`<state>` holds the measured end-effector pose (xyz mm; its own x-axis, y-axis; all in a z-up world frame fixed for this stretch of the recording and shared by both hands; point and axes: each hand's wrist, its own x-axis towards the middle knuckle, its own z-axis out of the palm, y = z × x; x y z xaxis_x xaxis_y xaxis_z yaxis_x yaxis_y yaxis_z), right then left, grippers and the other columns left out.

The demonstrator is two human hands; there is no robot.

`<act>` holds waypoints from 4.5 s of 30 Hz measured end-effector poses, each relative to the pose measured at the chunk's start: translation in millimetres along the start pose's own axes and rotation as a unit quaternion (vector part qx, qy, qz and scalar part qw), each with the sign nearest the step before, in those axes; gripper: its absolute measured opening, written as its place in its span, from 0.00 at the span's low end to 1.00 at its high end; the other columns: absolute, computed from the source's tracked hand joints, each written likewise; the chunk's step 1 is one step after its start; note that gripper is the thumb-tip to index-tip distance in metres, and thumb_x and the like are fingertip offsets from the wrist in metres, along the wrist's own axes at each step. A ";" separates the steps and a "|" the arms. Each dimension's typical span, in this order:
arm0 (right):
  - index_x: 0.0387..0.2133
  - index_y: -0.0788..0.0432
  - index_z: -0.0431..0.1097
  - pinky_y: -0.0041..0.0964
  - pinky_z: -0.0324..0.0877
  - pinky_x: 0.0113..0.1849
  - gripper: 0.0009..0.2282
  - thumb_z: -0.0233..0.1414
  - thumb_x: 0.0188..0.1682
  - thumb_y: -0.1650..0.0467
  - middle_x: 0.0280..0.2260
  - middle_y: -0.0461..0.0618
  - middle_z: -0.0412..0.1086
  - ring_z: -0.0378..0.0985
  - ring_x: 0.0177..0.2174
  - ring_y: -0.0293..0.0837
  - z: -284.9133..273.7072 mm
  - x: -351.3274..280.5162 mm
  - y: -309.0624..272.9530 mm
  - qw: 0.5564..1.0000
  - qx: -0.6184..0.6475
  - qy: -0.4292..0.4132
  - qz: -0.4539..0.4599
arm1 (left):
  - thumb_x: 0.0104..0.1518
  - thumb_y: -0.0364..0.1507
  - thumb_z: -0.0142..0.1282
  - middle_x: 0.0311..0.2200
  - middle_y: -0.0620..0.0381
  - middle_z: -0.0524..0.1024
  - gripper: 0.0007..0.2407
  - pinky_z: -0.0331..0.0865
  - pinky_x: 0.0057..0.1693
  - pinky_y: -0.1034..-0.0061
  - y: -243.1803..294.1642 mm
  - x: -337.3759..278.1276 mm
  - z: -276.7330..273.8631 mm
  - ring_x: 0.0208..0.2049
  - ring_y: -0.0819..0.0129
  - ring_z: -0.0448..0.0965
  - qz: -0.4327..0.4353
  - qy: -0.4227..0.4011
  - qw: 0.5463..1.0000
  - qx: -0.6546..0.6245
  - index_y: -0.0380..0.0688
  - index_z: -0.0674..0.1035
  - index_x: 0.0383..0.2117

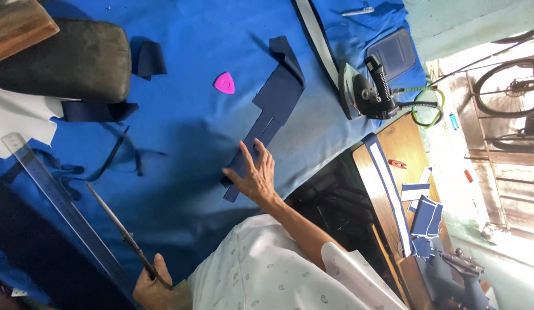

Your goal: Marking lines on a strip of fabric using a ruler and tailor's chalk, then cutting along those lines with scissors.

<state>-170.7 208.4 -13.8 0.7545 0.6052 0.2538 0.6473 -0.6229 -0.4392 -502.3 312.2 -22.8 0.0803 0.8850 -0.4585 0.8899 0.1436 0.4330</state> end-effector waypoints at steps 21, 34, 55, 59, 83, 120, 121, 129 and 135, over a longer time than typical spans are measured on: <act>0.52 0.61 0.70 0.44 0.70 0.49 0.13 0.49 0.54 0.73 0.47 0.56 0.73 0.76 0.46 0.50 -198.4 -209.4 422.2 0.944 0.045 0.198 0.259 | 0.69 0.52 0.57 0.29 0.40 0.81 0.28 0.73 0.46 0.55 109.6 71.9 46.9 0.34 0.41 0.82 0.103 -0.011 0.962 0.253 0.31 0.84 0.31; 0.67 0.49 0.58 0.75 0.51 0.58 0.45 0.33 0.44 0.35 0.69 0.67 0.37 0.41 0.66 0.70 -246.1 -217.0 440.8 0.711 -0.253 0.024 0.656 | 0.54 0.37 0.63 0.63 0.49 0.70 0.24 0.62 0.59 0.47 372.1 -74.9 214.0 0.61 0.53 0.70 0.623 -0.001 0.772 0.129 0.43 0.74 0.57; 0.67 0.59 0.51 0.78 0.52 0.58 0.47 0.70 0.38 0.53 0.59 0.69 0.53 0.54 0.61 0.76 -8.0 60.0 170.0 0.991 -0.023 -0.010 0.132 | 0.64 0.23 0.56 0.51 0.44 0.80 0.12 0.70 0.62 0.56 138.2 -13.1 110.3 0.54 0.49 0.80 0.416 0.265 0.869 0.046 0.38 0.82 0.53; 0.69 0.63 0.49 0.71 0.51 0.61 0.51 0.72 0.38 0.53 0.63 0.74 0.50 0.53 0.63 0.75 13.9 55.3 192.7 0.987 -0.091 0.012 0.134 | 0.63 0.19 0.53 0.51 0.39 0.73 0.14 0.72 0.57 0.53 127.4 6.4 91.4 0.52 0.43 0.76 0.372 0.305 0.872 0.090 0.31 0.78 0.55; 0.32 0.57 0.73 0.28 0.49 0.21 0.11 0.54 0.53 0.62 0.16 0.35 0.52 0.50 0.18 0.30 -58.1 -49.8 94.1 0.743 0.382 -0.265 0.481 | 0.57 0.35 0.56 0.37 0.55 0.86 0.10 0.74 0.54 0.72 67.9 -162.4 80.8 0.40 0.64 0.85 -0.013 -0.296 0.954 -0.037 0.48 0.86 0.37; 0.44 0.65 0.76 0.27 0.43 0.21 0.17 0.53 0.54 0.62 0.16 0.38 0.50 0.44 0.17 0.32 -72.1 20.6 162.9 0.676 0.450 -0.190 0.551 | 0.62 0.42 0.45 0.29 0.57 0.77 0.15 0.74 0.44 0.63 210.9 -159.8 163.1 0.35 0.61 0.80 -0.003 -0.440 0.889 0.130 0.47 0.77 0.27; 0.46 0.66 0.76 0.28 0.42 0.21 0.17 0.52 0.54 0.63 0.17 0.39 0.49 0.43 0.17 0.32 -73.8 27.3 169.1 0.675 0.456 -0.197 0.546 | 0.63 0.41 0.45 0.28 0.54 0.78 0.15 0.74 0.44 0.63 224.2 -157.6 164.5 0.34 0.59 0.80 0.000 -0.447 0.887 0.119 0.46 0.78 0.26; 0.47 0.65 0.75 0.28 0.44 0.21 0.21 0.53 0.52 0.59 0.16 0.39 0.53 0.45 0.16 0.32 -74.8 52.3 173.9 0.641 0.456 -0.287 0.547 | 0.60 0.37 0.50 0.41 0.52 0.83 0.13 0.74 0.52 0.61 202.5 -172.9 171.9 0.47 0.55 0.81 0.011 -0.372 0.928 0.024 0.43 0.82 0.42; 0.48 0.63 0.74 0.27 0.46 0.21 0.18 0.52 0.53 0.60 0.16 0.38 0.55 0.48 0.16 0.30 -64.5 33.2 158.3 0.616 0.476 -0.336 0.530 | 0.61 0.37 0.50 0.28 0.52 0.78 0.12 0.72 0.44 0.65 180.8 -186.7 170.4 0.35 0.58 0.79 -0.018 -0.355 0.934 0.022 0.43 0.78 0.28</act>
<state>-36.3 97.9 -19.2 0.2758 0.3765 -0.8844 -0.7692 -0.4653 -0.4380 -279.9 97.5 8.8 0.3129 0.3606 -0.8787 0.9144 0.1358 0.3814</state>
